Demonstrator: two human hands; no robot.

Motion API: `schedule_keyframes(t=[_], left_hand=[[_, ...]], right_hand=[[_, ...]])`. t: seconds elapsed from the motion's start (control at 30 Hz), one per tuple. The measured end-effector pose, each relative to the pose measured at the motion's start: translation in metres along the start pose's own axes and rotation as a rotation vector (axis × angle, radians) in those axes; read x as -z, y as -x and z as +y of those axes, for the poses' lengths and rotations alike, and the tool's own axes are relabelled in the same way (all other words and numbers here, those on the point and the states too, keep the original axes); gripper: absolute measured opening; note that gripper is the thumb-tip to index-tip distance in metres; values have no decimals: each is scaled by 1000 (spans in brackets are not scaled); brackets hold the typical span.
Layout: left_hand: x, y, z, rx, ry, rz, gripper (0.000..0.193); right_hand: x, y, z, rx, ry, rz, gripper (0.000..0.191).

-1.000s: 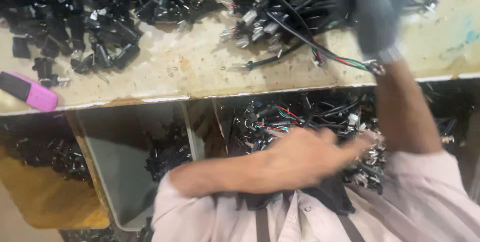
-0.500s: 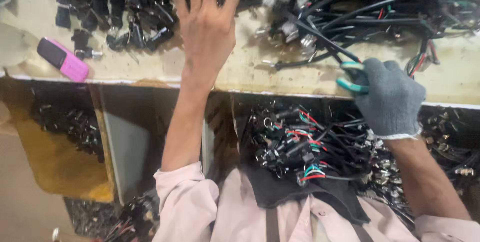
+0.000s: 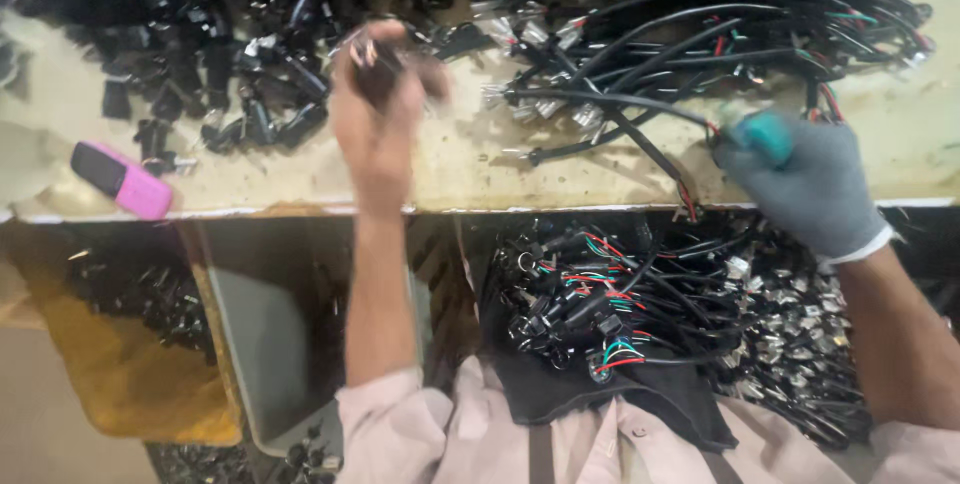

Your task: The person repeatedly picks up black electrical wires with exposed colored inner conductors from a table, uses a teal-handled tool to strip the outer insulation, and places the stripped wires into a bin below. The process is continuous and repetitive throughout the clip.

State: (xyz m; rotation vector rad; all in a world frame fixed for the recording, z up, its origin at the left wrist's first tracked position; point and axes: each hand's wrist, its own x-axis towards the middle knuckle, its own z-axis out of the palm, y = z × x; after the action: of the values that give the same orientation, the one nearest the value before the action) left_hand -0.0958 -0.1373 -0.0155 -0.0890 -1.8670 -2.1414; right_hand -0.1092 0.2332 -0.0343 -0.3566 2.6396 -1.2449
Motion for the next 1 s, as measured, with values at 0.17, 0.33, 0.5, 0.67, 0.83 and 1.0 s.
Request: schedule_keyframes(t=[0.17,0.33,0.5,0.67,0.83,1.0], left_hand=[[-67,80,18,608,349,-301,49],[-89,96,15,269,-153,-497,36],[-100,98,17,264,-275,-483,36],[-96,107,18,274,-184,-421,31],[-96,109,20,143,-146,-502,39],[-108,106,39,156,-500,-664,67]], right_hand=[[-9,39,-47,-691,-1061,-67,23],[3,42,-65,436,3,-305,75],[-11,34,-65,-185,-479,-257,36],[-23,66,-53,-155,-753,76,21],[-27,66,-68,-126,-765,219,24],[-29,28,-82,-187,-773,70,30]])
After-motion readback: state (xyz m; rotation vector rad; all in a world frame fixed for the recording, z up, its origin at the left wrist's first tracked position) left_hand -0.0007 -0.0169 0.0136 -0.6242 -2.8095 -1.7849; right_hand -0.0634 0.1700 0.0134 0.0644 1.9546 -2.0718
